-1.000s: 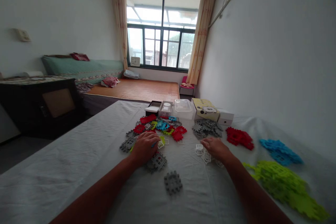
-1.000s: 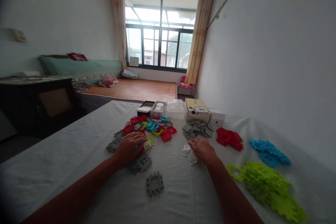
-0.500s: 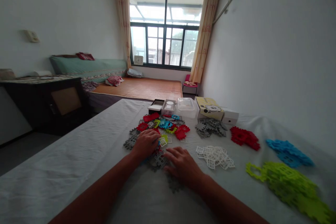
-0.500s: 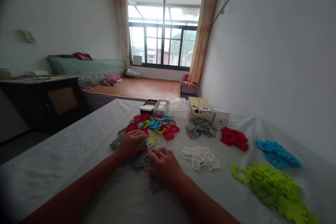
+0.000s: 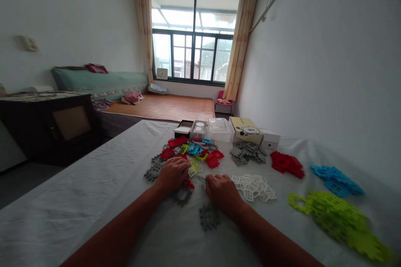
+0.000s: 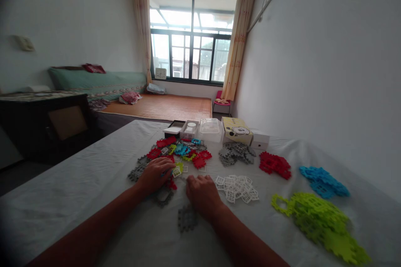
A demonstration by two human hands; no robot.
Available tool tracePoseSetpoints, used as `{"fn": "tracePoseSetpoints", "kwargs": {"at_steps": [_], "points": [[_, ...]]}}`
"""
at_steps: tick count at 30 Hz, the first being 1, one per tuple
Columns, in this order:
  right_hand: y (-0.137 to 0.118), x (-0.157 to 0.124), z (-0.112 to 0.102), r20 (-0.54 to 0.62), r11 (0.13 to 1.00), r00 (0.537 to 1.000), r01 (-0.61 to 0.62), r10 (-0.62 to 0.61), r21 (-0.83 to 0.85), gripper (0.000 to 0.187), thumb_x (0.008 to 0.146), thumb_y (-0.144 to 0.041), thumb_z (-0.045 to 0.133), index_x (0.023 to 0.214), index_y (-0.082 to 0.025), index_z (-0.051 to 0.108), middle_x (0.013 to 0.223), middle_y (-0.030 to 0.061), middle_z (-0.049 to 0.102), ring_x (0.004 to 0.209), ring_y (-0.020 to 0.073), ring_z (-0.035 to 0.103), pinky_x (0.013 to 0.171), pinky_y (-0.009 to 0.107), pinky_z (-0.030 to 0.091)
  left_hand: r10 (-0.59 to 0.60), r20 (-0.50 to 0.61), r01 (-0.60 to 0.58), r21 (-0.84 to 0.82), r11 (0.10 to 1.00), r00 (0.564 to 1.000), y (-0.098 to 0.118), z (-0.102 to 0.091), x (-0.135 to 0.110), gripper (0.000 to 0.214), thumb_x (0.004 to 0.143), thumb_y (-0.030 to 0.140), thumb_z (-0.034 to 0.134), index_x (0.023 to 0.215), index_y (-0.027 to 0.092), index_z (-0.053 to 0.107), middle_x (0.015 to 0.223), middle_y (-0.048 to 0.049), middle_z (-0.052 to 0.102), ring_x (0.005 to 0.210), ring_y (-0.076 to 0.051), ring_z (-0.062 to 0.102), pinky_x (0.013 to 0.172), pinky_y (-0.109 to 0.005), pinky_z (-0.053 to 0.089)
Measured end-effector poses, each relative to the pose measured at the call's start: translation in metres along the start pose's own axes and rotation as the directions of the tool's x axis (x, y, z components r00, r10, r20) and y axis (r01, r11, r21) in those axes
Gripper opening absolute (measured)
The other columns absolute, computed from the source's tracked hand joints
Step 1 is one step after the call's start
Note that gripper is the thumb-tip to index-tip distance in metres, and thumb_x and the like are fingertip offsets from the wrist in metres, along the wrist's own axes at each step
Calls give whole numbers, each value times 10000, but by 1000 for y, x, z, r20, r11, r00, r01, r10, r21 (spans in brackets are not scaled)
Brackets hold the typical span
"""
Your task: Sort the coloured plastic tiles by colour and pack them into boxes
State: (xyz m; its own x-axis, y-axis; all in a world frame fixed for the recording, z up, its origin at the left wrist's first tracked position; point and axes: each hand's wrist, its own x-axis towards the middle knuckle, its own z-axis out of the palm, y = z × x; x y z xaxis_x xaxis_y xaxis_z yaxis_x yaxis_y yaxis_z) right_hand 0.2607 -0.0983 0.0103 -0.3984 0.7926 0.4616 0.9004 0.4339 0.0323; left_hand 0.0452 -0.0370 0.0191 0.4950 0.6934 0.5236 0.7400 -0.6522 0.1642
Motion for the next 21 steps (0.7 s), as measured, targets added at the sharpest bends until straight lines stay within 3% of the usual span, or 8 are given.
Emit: {"fn": "tracePoseSetpoints", "kwargs": {"at_steps": [2,6,11,15,16,18,20,21], "points": [[25,7,-3,-35,985,985,-168,170,32,215,903,-229,387,853,-197,593,724,48,667,673,176,619,636,269,376,6,-1,-6,-6,1000,1000,0,0,0,198,875,222,513,974,246,683,1005,-11,699,1002,-193,584,921,-344,414],[95,22,-11,27,846,875,-475,483,245,318,922,-346,342,819,-200,605,761,52,686,688,152,637,618,226,400,10,-7,-10,-20,1000,1000,-1,0,-1,198,871,214,512,963,250,684,998,-13,699,1005,-192,585,920,-338,416],[166,39,-20,99,742,780,-620,618,257,334,889,-270,337,711,-184,607,626,36,665,550,138,626,541,216,432,8,-10,-8,-28,1000,1000,-3,1,-3,193,875,221,510,953,246,684,987,-13,700,1000,-190,583,925,-339,406],[173,48,-28,17,727,745,-655,667,206,240,847,-281,441,847,-153,644,768,114,698,726,207,661,640,285,468,-20,-15,19,-32,999,1000,-7,0,-3,209,889,236,488,967,244,681,1004,-19,697,1018,-194,576,931,-344,399],[163,47,-29,1,748,765,-631,644,204,239,841,-293,463,892,-150,648,813,128,700,769,222,660,671,305,470,-30,-17,29,-33,999,999,-9,-1,-3,212,889,234,485,968,244,682,1007,-20,697,1021,-196,575,932,-347,398],[133,41,-30,68,835,874,-481,482,267,246,838,-326,489,931,-177,662,836,109,704,781,222,658,692,320,474,-49,-18,48,-36,998,999,-11,-1,-3,213,885,228,488,972,245,681,1015,-19,697,1024,-200,575,932,-352,398],[91,29,-34,235,861,962,-234,139,451,227,830,-389,527,912,-250,687,799,48,711,726,192,662,656,296,486,-63,-19,63,-44,997,998,-12,-1,-3,212,879,222,493,973,246,681,1019,-19,697,1022,-203,577,929,-352,402],[70,21,-37,304,817,951,-138,-48,560,217,811,-432,562,920,-297,694,817,20,715,720,174,665,640,275,494,-65,-18,65,-48,997,998,-12,-1,-2,211,878,222,495,973,246,681,1020,-20,697,1021,-203,577,929,-351,403]]}}
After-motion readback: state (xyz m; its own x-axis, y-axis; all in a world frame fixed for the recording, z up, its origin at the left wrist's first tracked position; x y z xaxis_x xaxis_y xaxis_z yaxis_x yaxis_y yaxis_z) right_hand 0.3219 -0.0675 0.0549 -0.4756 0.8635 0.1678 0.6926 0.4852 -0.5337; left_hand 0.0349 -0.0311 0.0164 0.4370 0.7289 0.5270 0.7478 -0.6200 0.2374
